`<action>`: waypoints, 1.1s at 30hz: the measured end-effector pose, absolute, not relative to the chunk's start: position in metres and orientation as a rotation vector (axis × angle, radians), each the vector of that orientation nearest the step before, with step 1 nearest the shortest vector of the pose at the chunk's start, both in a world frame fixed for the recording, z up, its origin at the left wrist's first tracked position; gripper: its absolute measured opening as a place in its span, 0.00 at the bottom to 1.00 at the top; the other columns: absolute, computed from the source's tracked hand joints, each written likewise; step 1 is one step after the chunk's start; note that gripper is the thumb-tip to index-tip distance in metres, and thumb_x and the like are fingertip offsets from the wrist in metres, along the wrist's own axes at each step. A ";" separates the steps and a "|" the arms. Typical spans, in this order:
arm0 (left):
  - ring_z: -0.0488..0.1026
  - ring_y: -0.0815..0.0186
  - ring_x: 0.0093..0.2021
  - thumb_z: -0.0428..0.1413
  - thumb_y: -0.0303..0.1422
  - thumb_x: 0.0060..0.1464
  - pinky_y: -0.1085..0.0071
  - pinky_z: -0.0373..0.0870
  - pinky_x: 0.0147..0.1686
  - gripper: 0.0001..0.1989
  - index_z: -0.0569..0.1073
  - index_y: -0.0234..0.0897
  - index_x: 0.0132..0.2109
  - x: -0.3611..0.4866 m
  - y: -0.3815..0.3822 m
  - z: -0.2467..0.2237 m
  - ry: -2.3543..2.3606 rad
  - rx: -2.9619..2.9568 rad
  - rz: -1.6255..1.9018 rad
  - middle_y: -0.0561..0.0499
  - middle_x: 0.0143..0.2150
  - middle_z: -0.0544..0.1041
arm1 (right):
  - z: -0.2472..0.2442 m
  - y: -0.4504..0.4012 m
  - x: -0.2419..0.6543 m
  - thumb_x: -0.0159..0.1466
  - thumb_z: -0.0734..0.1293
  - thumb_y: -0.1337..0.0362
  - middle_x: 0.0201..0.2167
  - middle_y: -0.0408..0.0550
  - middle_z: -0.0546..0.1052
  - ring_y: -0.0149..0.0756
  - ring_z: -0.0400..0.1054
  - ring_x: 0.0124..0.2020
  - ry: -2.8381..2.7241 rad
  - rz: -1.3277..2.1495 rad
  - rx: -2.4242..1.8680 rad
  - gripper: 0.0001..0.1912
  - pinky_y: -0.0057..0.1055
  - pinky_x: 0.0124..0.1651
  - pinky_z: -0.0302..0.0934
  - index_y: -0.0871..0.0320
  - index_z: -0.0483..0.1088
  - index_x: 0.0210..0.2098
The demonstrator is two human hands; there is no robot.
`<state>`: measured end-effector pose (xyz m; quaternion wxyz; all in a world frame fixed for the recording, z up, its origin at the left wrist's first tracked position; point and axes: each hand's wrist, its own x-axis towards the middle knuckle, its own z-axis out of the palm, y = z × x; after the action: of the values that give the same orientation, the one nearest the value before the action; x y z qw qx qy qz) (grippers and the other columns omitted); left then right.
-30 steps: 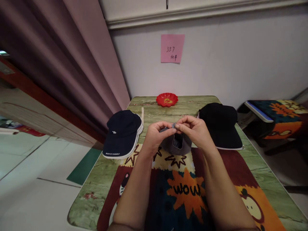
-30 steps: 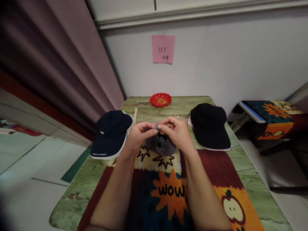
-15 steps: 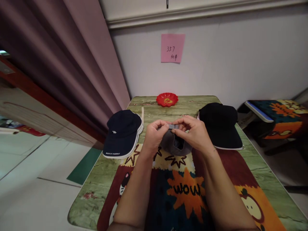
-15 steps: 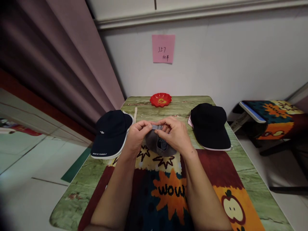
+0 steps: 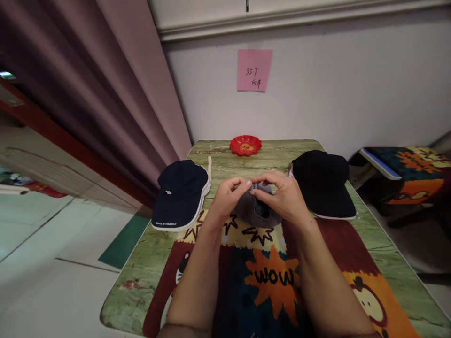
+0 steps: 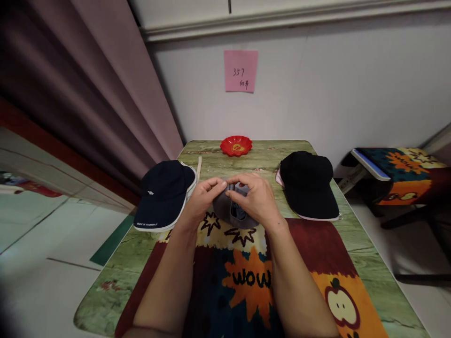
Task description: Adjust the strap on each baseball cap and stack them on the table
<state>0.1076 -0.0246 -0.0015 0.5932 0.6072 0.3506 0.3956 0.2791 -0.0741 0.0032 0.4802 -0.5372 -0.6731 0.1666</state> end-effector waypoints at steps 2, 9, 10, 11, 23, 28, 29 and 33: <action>0.64 0.71 0.28 0.65 0.45 0.52 0.74 0.60 0.30 0.18 0.73 0.35 0.29 0.106 -0.024 -0.002 0.812 1.387 0.935 0.54 0.27 0.71 | 0.001 -0.073 0.282 0.59 0.75 0.58 0.43 0.48 0.82 0.44 0.73 0.45 -1.641 0.495 -1.304 0.18 0.40 0.52 0.63 0.51 0.78 0.49; 0.63 0.72 0.27 0.65 0.43 0.53 0.75 0.59 0.30 0.15 0.75 0.35 0.33 0.098 -0.020 -0.005 0.833 1.403 0.946 0.55 0.28 0.71 | -0.004 -0.072 0.291 0.66 0.67 0.50 0.28 0.45 0.77 0.35 0.68 0.30 -1.573 0.886 -1.283 0.17 0.31 0.34 0.61 0.57 0.76 0.32; 0.63 0.72 0.28 0.64 0.43 0.53 0.75 0.60 0.30 0.14 0.75 0.35 0.33 0.097 -0.019 -0.006 0.833 1.424 0.940 0.54 0.28 0.71 | -0.003 -0.072 0.291 0.66 0.67 0.50 0.27 0.44 0.75 0.34 0.66 0.29 -1.554 0.885 -1.275 0.17 0.30 0.32 0.59 0.57 0.75 0.30; 0.64 0.71 0.28 0.64 0.42 0.53 0.74 0.60 0.30 0.14 0.76 0.35 0.34 0.096 -0.018 -0.006 0.831 1.442 0.932 0.54 0.28 0.71 | -0.003 -0.072 0.291 0.66 0.67 0.50 0.25 0.43 0.73 0.33 0.64 0.28 -1.537 0.880 -1.281 0.17 0.29 0.31 0.57 0.57 0.73 0.28; 0.69 0.69 0.31 0.65 0.44 0.53 0.74 0.65 0.33 0.16 0.78 0.36 0.39 0.089 -0.008 -0.016 0.795 1.482 0.901 0.52 0.32 0.75 | -0.008 -0.068 0.287 0.64 0.69 0.51 0.24 0.42 0.69 0.32 0.60 0.27 -1.402 0.819 -1.287 0.16 0.30 0.32 0.55 0.57 0.72 0.27; 0.75 0.62 0.41 0.68 0.44 0.48 0.71 0.69 0.41 0.18 0.81 0.37 0.42 0.077 0.005 -0.031 0.768 1.575 0.720 0.49 0.41 0.80 | -0.020 -0.056 0.280 0.61 0.71 0.49 0.24 0.42 0.70 0.32 0.63 0.28 -1.167 0.837 -1.199 0.18 0.29 0.34 0.57 0.57 0.71 0.27; 0.75 0.61 0.42 0.69 0.44 0.47 0.70 0.70 0.42 0.18 0.81 0.36 0.41 0.076 0.007 -0.033 0.760 1.575 0.689 0.48 0.41 0.81 | -0.022 -0.054 0.280 0.60 0.72 0.48 0.25 0.42 0.71 0.32 0.64 0.28 -1.122 0.846 -1.198 0.18 0.29 0.34 0.58 0.57 0.71 0.27; 0.76 0.63 0.36 0.70 0.45 0.45 0.70 0.72 0.39 0.20 0.81 0.35 0.41 0.078 0.009 -0.040 0.745 1.345 0.775 0.47 0.37 0.82 | -0.025 -0.055 0.295 0.61 0.71 0.45 0.30 0.46 0.77 0.36 0.71 0.34 -1.167 0.914 -1.206 0.20 0.31 0.40 0.65 0.57 0.76 0.34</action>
<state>0.0780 0.0092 -0.0397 0.6520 0.5923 0.3281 0.3413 0.2953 -0.0550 -0.0253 0.5774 -0.5152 -0.4987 0.3905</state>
